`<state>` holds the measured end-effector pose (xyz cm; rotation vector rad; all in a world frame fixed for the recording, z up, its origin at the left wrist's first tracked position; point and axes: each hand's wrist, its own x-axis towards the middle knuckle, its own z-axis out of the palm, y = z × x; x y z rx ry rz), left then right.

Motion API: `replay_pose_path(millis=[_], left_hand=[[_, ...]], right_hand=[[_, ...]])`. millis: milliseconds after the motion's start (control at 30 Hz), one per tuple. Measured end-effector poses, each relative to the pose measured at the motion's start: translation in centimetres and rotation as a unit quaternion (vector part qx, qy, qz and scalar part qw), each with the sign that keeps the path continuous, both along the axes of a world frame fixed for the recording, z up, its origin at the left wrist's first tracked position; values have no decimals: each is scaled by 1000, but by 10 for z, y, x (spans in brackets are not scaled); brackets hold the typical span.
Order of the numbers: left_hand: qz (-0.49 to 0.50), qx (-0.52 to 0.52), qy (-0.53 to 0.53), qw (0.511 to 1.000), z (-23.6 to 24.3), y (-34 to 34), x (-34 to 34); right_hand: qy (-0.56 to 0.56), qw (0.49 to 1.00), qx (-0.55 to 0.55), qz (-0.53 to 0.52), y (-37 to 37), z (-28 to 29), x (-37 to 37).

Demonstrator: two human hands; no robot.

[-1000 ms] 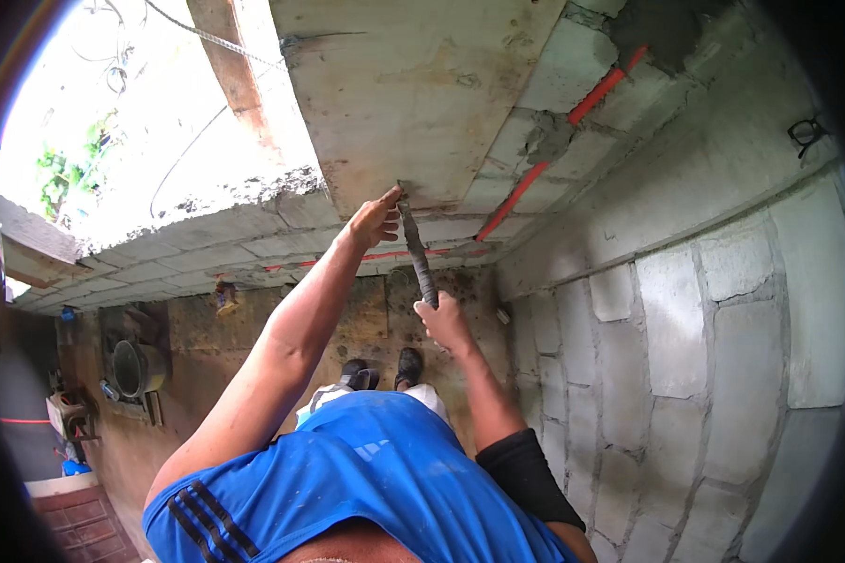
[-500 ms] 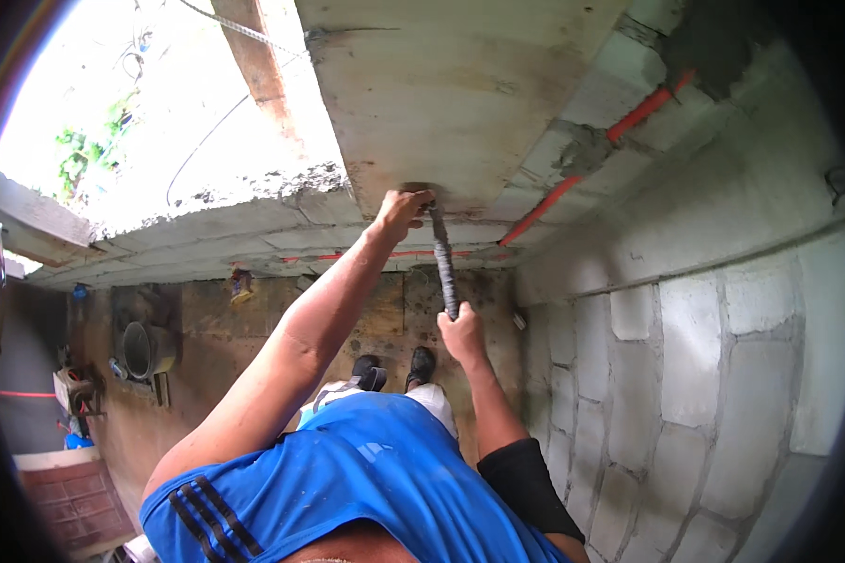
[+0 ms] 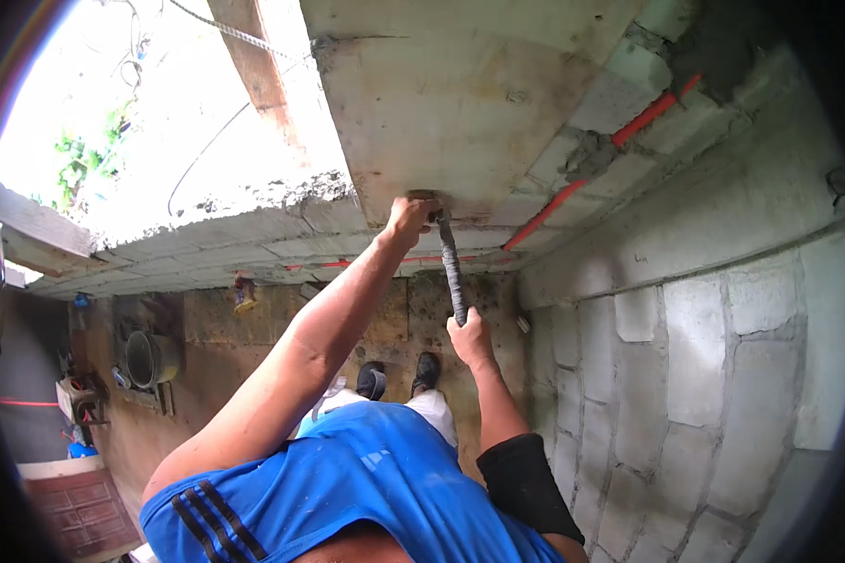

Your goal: The person removes a wooden board from a cinder block wall using a hammer, then applies water from a plastic bottle to the wall surface before using a trowel to apply wet cement mixture to the wall.

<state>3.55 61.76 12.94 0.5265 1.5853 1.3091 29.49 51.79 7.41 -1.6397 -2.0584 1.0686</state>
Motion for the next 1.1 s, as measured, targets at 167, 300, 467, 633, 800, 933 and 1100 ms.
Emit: replay_pose_path(millis=[167, 300, 467, 633, 800, 933, 1100], left_hand=[[-14, 10, -57, 998, 1, -13, -10], [-30, -5, -50, 998, 11, -18, 2], [-53, 9, -43, 998, -4, -21, -15], [-127, 106, 166, 972, -4, -29, -6], [50, 105, 348, 930, 43, -72, 1], [239, 217, 366, 873, 120, -104, -31], [252, 173, 393, 867, 146, -111, -48]], right_hand=[[-38, 998, 42, 29, -5, 18, -4], [44, 998, -36, 8, -16, 43, 8], [-14, 999, -18, 25, -14, 67, 4], [-12, 999, -19, 24, -19, 74, 15], [-17, 999, -35, 27, -19, 75, 49], [-22, 997, -49, 55, -12, 89, 49], [-29, 995, -77, 59, -17, 121, 32]])
